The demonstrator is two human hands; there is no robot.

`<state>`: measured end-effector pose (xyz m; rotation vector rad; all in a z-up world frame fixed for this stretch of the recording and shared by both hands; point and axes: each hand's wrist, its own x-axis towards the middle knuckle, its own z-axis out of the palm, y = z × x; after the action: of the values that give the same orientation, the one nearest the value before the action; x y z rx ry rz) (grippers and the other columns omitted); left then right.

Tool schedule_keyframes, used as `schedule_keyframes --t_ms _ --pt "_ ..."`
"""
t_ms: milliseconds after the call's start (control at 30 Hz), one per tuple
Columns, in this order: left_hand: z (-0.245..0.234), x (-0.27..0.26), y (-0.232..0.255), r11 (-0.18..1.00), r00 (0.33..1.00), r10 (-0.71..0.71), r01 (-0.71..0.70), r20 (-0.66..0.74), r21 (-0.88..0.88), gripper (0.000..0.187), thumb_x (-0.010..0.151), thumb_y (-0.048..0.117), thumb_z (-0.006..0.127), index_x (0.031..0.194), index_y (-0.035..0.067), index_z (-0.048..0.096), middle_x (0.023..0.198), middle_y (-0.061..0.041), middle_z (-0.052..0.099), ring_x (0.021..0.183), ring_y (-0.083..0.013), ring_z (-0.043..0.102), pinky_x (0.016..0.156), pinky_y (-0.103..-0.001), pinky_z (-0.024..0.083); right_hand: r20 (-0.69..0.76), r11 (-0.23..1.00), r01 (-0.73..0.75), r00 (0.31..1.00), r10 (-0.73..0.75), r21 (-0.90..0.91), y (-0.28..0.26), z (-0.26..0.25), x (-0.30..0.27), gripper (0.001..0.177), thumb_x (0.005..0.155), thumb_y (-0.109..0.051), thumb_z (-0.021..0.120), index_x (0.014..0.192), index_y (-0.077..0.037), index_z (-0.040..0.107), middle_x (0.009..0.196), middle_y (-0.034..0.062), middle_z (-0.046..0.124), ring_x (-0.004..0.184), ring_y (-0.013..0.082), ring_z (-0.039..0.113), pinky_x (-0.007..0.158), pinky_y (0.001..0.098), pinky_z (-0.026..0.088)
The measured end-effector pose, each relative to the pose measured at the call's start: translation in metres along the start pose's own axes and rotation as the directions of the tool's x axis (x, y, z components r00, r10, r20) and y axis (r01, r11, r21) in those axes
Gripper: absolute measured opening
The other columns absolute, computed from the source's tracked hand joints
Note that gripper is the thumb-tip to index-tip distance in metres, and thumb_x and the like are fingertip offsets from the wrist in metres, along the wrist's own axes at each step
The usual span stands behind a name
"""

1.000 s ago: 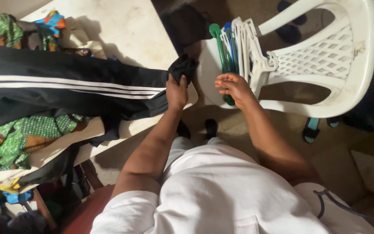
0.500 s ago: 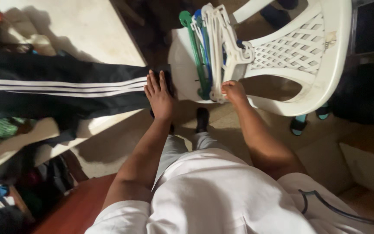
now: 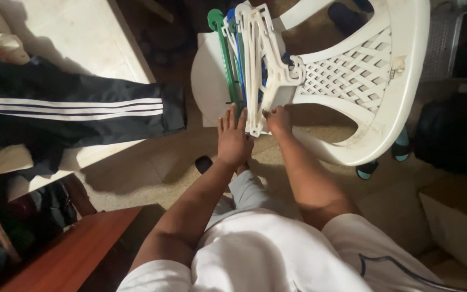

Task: The person folds a pair of pants and a shirt and hangs them on a hanger before placing them in a closet.

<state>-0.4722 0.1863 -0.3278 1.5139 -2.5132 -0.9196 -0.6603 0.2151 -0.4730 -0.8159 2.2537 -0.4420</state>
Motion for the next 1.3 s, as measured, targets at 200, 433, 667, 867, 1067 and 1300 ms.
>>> schedule_keyframes --t_ms 200,433,667,867,1067,1300 --pt "0.039 0.016 -0.003 1.0 0.999 -0.013 0.013 0.031 0.018 0.083 0.079 0.026 0.076 0.152 0.006 0.04 0.158 -0.028 0.036 0.142 -0.0452 0.038 0.119 -0.055 0.027 0.064 0.986 -0.129 0.989 0.136 -0.101 0.003 0.015 0.011 0.054 0.079 -0.046 0.083 0.107 -0.003 0.066 0.105 0.0228 0.072 0.102 0.0427 0.068 0.086 0.0505 0.053" --pt "0.051 0.019 0.0 0.996 0.988 -0.084 0.089 0.126 -0.033 0.084 0.076 0.026 0.076 0.151 0.007 0.042 0.156 -0.027 0.037 0.14 -0.044 0.041 0.116 -0.054 0.03 0.09 0.983 -0.18 0.979 0.182 -0.027 0.008 0.024 0.022 0.04 0.076 -0.029 0.08 0.104 -0.002 0.071 0.101 0.0233 0.073 0.099 0.0412 0.072 0.088 0.0475 0.058" --pt "0.06 0.015 -0.005 0.996 0.991 -0.092 0.094 0.1 -0.011 0.08 0.075 0.025 0.073 0.149 0.009 0.046 0.156 -0.025 0.042 0.139 -0.0425 0.045 0.115 -0.054 0.034 0.086 0.964 -0.234 0.971 0.225 0.127 0.001 0.011 0.012 0.027 0.079 -0.019 0.074 0.097 0.001 0.068 0.086 0.0219 0.074 0.068 0.0331 0.075 0.063 0.0435 0.059" --pt "0.037 0.017 0.003 0.995 0.994 -0.085 0.088 0.07 -0.042 0.075 0.079 0.027 0.073 0.147 0.008 0.048 0.155 -0.026 0.043 0.133 -0.0445 0.049 0.114 -0.054 0.035 0.13 0.601 -0.151 0.988 0.078 0.785 0.009 0.004 0.004 0.011 0.081 0.0 0.071 0.089 0.002 0.064 0.074 0.0128 0.067 0.056 0.0238 0.065 0.049 0.0377 0.053" --pt "-0.006 0.007 0.012 0.994 0.998 -0.063 0.063 0.011 -0.089 0.08 0.076 0.026 0.078 0.147 0.007 0.047 0.154 -0.025 0.043 0.132 -0.0445 0.049 0.111 -0.052 0.037 0.165 0.286 -0.143 0.985 -0.053 0.948 -0.012 -0.026 -0.01 0.009 0.086 0.003 0.07 0.091 0.002 0.063 0.075 0.012 0.066 0.061 0.0226 0.065 0.054 0.0355 0.054" --pt "-0.051 -0.016 0.008 0.99 0.987 -0.027 0.005 -0.159 -0.14 0.074 0.081 0.026 0.077 0.147 0.006 0.049 0.152 -0.025 0.044 0.134 -0.0438 0.047 0.113 -0.052 0.035 0.109 0.301 -0.077 0.99 -0.093 0.95 -0.059 -0.077 -0.047 0.009 0.089 0.0 0.07 0.095 -0.002 0.063 0.077 0.0107 0.066 0.063 0.0215 0.066 0.056 0.0353 0.055"
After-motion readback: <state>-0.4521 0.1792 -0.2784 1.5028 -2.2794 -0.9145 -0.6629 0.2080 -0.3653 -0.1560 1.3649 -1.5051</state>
